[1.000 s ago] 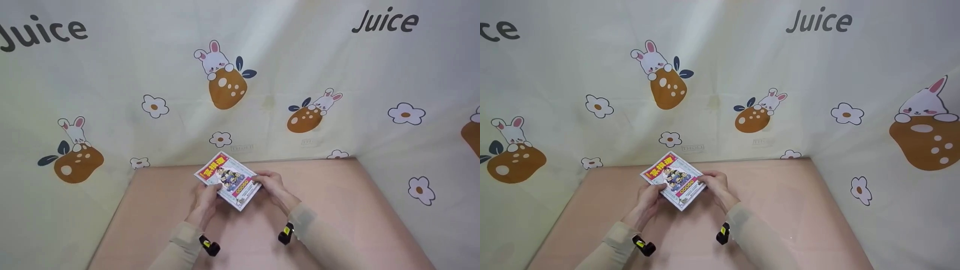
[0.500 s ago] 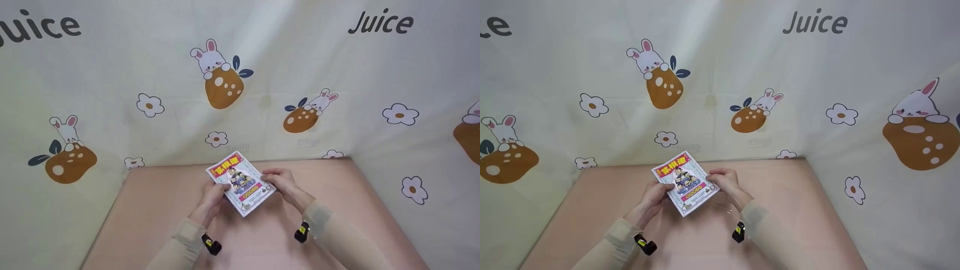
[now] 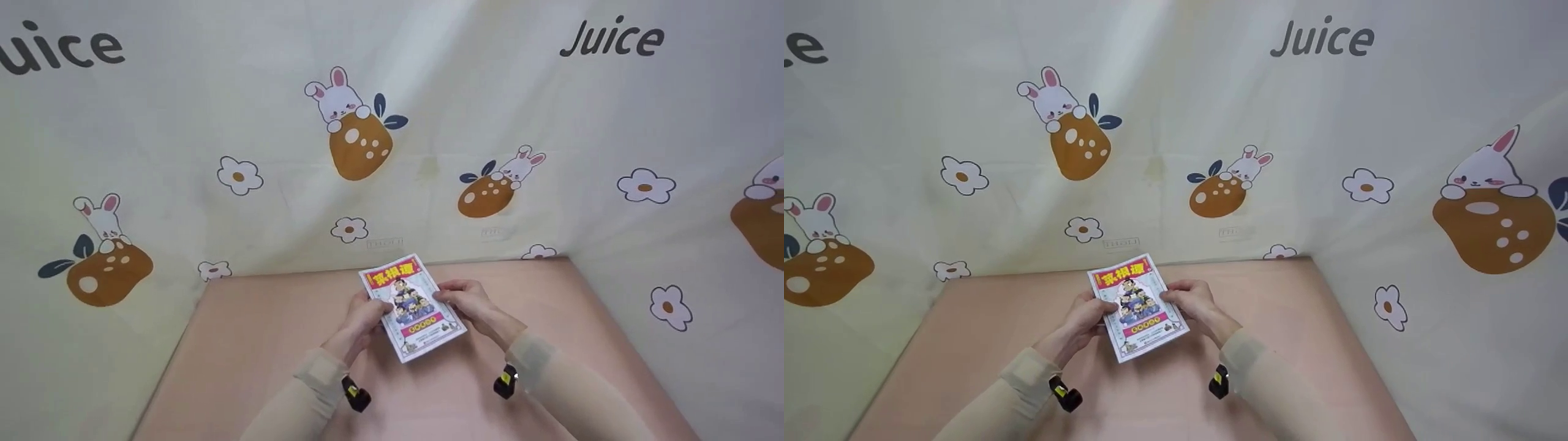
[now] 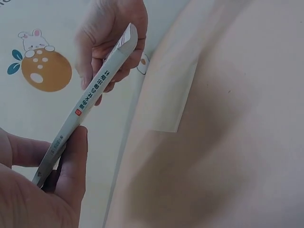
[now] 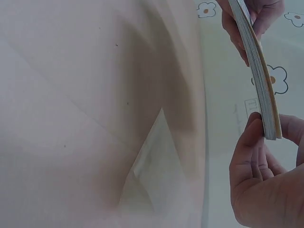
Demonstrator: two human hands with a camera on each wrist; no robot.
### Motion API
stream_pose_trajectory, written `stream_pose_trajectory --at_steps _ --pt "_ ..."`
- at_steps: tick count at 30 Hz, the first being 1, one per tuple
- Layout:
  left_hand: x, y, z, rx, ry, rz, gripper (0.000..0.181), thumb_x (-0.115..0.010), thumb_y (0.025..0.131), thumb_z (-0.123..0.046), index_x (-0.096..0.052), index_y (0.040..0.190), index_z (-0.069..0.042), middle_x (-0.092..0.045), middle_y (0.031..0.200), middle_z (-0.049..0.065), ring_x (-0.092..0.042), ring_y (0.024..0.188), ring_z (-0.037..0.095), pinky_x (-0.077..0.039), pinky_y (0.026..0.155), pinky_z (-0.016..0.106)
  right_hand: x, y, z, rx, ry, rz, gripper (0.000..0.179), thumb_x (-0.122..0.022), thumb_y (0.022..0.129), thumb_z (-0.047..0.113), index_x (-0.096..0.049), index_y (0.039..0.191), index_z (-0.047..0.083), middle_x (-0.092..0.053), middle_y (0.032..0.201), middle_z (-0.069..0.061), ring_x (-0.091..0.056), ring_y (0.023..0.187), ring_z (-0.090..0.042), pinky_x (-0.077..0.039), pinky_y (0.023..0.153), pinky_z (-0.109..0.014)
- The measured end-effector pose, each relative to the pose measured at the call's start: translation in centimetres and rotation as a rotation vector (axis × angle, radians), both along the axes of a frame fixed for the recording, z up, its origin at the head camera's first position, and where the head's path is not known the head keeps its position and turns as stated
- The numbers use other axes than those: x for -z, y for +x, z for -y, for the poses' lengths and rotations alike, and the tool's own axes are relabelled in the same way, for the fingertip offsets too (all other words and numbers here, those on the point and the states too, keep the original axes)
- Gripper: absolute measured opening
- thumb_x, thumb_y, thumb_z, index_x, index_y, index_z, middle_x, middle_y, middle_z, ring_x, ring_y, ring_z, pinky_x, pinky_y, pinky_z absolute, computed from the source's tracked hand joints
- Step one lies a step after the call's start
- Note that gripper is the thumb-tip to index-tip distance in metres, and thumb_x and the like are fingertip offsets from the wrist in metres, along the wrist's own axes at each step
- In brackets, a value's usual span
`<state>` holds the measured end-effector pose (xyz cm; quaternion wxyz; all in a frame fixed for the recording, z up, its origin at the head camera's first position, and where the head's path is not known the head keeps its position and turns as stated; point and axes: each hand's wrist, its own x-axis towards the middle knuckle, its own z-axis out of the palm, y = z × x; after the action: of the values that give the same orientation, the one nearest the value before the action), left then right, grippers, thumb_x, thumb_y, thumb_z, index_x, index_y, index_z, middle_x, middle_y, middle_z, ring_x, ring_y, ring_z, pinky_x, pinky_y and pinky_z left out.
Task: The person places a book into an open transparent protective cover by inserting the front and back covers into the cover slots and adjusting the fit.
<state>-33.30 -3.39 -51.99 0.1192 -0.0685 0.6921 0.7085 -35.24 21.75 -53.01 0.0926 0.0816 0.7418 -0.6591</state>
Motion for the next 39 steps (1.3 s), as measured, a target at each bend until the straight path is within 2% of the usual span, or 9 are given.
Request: stream_pose_trajectory --at_steps 5,12,19,24,30,36,39 --pt "-0.2 -0.3 -1.1 0.036 -0.034 0.008 0.059 -0.063 0.097 -0.001 -0.053 0.155 0.003 -0.079 0.123 0.023 -0.083 0.095 0.027 -0.068 0.074 0.033 0.0 -0.2 -0.1 0.016 0.012 -0.024 0.046 -0.082 0.096 0.011 -0.073 0.137 -0.006 -0.082 0.119 -0.018 -0.079 0.090 -0.017 -0.065 0.079 -0.026" --pt "-1.1 -1.3 -2.7 0.019 0.009 -0.016 0.063 -0.064 0.100 0.000 -0.050 0.162 0.003 -0.075 0.133 0.026 -0.084 0.106 0.034 -0.072 0.087 0.044 -0.4 -0.2 -1.6 0.035 -0.035 -0.009 0.029 -0.078 0.097 0.009 -0.075 0.124 -0.003 -0.084 0.104 -0.009 -0.080 0.084 -0.016 -0.066 0.075 -0.026" --pt "-1.0 -1.9 -4.7 -0.004 -0.025 -0.056 0.061 -0.065 0.096 0.004 -0.056 0.156 0.007 -0.075 0.132 0.028 -0.082 0.107 0.035 -0.071 0.090 0.043 0.3 -0.4 -2.9 0.098 -0.065 -0.009 0.027 -0.078 0.097 0.008 -0.074 0.121 -0.004 -0.083 0.094 -0.005 -0.079 0.079 -0.013 -0.066 0.072 -0.026" --pt "-1.0 -1.9 -6.0 0.001 -0.132 -0.110 0.051 -0.071 0.093 0.004 -0.066 0.144 0.008 -0.078 0.126 0.025 -0.081 0.109 0.032 -0.069 0.096 0.039 0.6 -0.4 -4.1 0.140 -0.064 -0.023 0.024 -0.078 0.095 0.008 -0.075 0.115 -0.004 -0.082 0.087 -0.003 -0.077 0.072 -0.012 -0.065 0.066 -0.024" --pt "-0.9 -2.2 -7.3 0.029 -0.265 -0.184 0.052 -0.074 0.094 0.002 -0.068 0.146 0.004 -0.080 0.125 0.023 -0.081 0.106 0.030 -0.069 0.096 0.038 0.5 -0.2 -5.6 0.135 -0.045 -0.010 0.015 -0.079 0.096 0.013 -0.075 0.105 0.002 -0.081 0.082 -0.002 -0.078 0.068 -0.011 -0.065 0.062 -0.024" --pt "-0.9 -2.4 -8.3 0.067 -0.416 -0.236 0.055 -0.074 0.097 -0.001 -0.066 0.151 -0.001 -0.080 0.131 0.020 -0.079 0.111 0.027 -0.066 0.104 0.041 0.6 0.1 -7.1 0.099 0.001 0.004 0.025 -0.081 0.101 0.023 -0.080 0.111 0.000 -0.084 0.080 -0.002 -0.076 0.063 -0.008 -0.063 0.059 -0.022" --pt "-0.9 -2.4 -8.8 0.078 -0.455 -0.262 0.054 -0.075 0.096 -0.001 -0.067 0.150 -0.003 -0.081 0.130 0.018 -0.079 0.109 0.025 -0.067 0.101 0.040 0.6 0.3 -8.0 0.084 0.037 0.006 0.030 -0.082 0.101 0.022 -0.079 0.118 -0.002 -0.085 0.083 -0.003 -0.075 0.063 -0.008 -0.063 0.060 -0.022"
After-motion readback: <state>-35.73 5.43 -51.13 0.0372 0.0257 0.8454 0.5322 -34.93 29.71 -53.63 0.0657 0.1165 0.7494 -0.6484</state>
